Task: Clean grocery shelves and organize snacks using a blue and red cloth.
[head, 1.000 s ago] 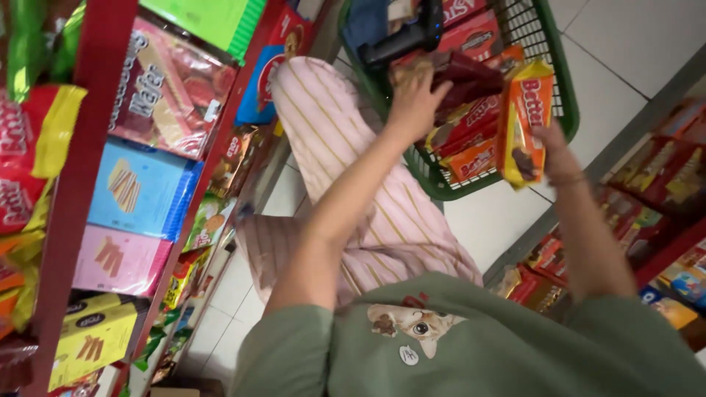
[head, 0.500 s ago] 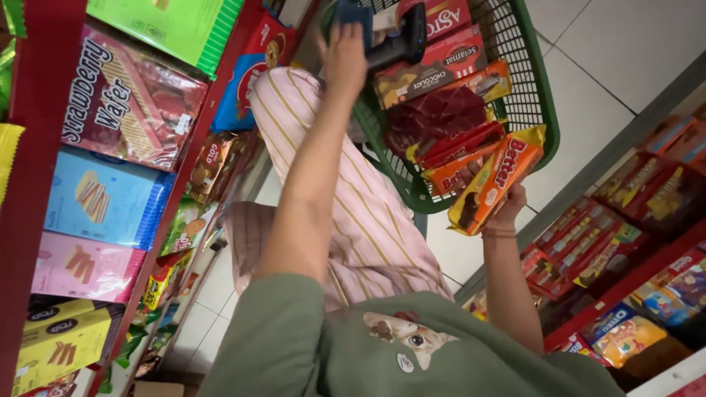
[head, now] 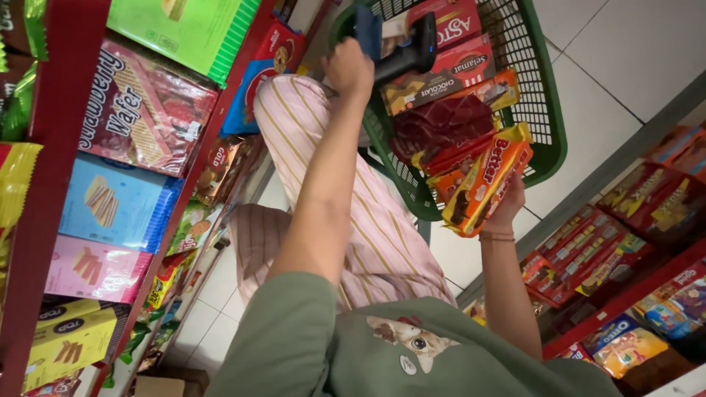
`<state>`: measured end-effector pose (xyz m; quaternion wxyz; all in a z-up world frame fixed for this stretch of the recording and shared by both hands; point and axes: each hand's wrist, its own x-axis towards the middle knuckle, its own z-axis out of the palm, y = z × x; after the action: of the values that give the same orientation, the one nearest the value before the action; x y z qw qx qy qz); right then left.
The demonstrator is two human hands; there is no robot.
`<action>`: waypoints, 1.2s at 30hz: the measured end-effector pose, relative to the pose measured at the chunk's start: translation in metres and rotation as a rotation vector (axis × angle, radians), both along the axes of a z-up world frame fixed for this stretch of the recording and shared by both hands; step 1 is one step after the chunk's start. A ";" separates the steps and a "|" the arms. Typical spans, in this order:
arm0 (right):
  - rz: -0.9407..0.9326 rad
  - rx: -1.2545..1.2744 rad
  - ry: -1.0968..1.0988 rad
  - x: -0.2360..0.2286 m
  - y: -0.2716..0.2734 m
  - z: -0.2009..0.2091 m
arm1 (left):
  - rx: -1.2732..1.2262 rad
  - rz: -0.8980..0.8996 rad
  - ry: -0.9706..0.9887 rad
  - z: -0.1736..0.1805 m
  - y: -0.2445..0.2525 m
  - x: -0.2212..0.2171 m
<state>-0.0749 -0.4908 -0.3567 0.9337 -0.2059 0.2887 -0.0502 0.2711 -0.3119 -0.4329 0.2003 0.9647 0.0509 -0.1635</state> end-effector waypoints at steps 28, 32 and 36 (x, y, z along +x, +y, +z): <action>0.176 -0.718 -0.260 0.064 0.113 0.144 | -0.958 -0.479 -0.517 0.314 0.061 -0.200; 0.145 -0.660 -0.301 0.063 0.118 0.137 | -0.790 -0.680 -0.613 0.328 0.083 -0.208; 0.105 -0.572 -0.347 0.074 0.101 0.112 | -0.717 -0.890 -0.736 0.306 0.104 -0.228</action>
<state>-0.0011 -0.3893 -0.2449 0.8746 -0.4625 0.0889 -0.1153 0.0429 -0.2083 -0.1265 0.4257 0.7603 -0.4798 0.1019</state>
